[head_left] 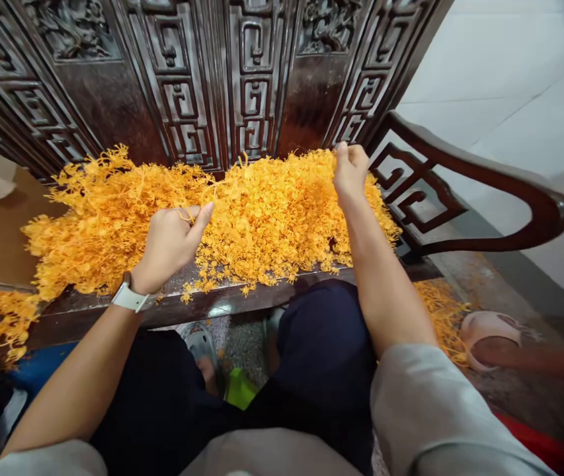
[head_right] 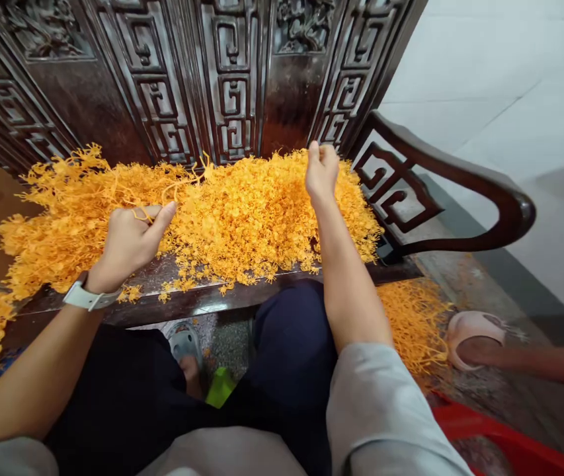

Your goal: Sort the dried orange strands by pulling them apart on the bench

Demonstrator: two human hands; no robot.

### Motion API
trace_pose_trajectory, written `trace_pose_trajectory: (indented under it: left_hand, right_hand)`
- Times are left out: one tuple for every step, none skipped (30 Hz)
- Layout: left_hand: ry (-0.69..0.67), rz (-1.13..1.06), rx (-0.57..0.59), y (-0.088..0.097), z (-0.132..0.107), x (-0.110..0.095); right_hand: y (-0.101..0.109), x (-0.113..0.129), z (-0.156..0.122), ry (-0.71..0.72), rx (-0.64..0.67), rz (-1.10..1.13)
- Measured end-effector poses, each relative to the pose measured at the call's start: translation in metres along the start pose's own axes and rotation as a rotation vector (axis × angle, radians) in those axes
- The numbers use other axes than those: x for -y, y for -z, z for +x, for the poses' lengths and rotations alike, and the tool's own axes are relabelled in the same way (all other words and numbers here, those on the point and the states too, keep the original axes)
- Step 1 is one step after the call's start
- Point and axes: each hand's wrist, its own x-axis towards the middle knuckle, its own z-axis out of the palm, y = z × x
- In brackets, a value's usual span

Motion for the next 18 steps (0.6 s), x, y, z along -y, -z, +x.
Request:
trace_pose_trajectory:
  left_hand:
    - [0.012,-0.019,0.007,-0.001,0.000,0.002]
    - [0.021,-0.033,0.012,-0.003,-0.001,0.004]
    - [0.028,-0.041,0.015,-0.006,-0.001,0.004]
    - [0.037,-0.045,0.013,-0.008,-0.001,0.005]
    - [0.051,-0.048,0.005,-0.011,-0.001,0.004]
    - [0.070,-0.050,-0.012,-0.013,0.000,0.004]
    - [0.092,-0.050,-0.030,-0.016,0.000,0.003]
    - [0.114,-0.047,-0.049,-0.018,0.000,0.003]
    - [0.130,-0.041,-0.066,-0.021,0.000,0.002]
    - [0.137,-0.027,-0.077,-0.024,0.000,0.001]
    - [0.132,-0.005,-0.078,-0.028,0.000,-0.001]
    - [0.120,0.026,-0.070,-0.031,-0.001,-0.003]
    - [0.103,0.060,-0.053,-0.035,-0.002,-0.006]
    - [0.083,0.093,-0.030,-0.039,-0.003,-0.009]
    - [0.060,0.122,-0.004,-0.043,-0.005,-0.014]
    - [0.038,0.145,0.020,-0.046,-0.008,-0.019]
    - [0.018,0.162,0.039,-0.049,-0.010,-0.024]
    - [0.000,0.173,0.051,-0.051,-0.013,-0.028]
  right_hand:
    - [0.000,0.009,-0.007,-0.007,0.038,-0.030]
    - [-0.002,0.022,-0.013,-0.010,0.072,-0.054]
    - [-0.005,0.037,-0.019,-0.008,0.111,-0.059]
    - [-0.008,0.055,-0.026,-0.008,0.162,-0.033]
    - [-0.012,0.075,-0.033,-0.024,0.229,0.033]
    - [-0.015,0.096,-0.041,-0.062,0.315,0.135]
    - [-0.018,0.117,-0.050,-0.130,0.417,0.268]
    - [-0.021,0.138,-0.060,-0.221,0.523,0.410]
    - [-0.023,0.159,-0.070,-0.319,0.616,0.541]
    - [-0.026,0.178,-0.081,-0.414,0.683,0.653]
    - [-0.029,0.195,-0.091,-0.501,0.723,0.749]
    - [-0.033,0.210,-0.100,-0.581,0.736,0.828]
    - [-0.037,0.221,-0.108,-0.656,0.725,0.890]
    - [-0.042,0.229,-0.114,-0.726,0.696,0.931]
    - [-0.047,0.234,-0.118,-0.790,0.663,0.951]
    - [-0.051,0.236,-0.120,-0.844,0.633,0.956]
    - [-0.056,0.236,-0.121,-0.886,0.614,0.951]
    - [-0.059,0.233,-0.121,-0.913,0.605,0.943]
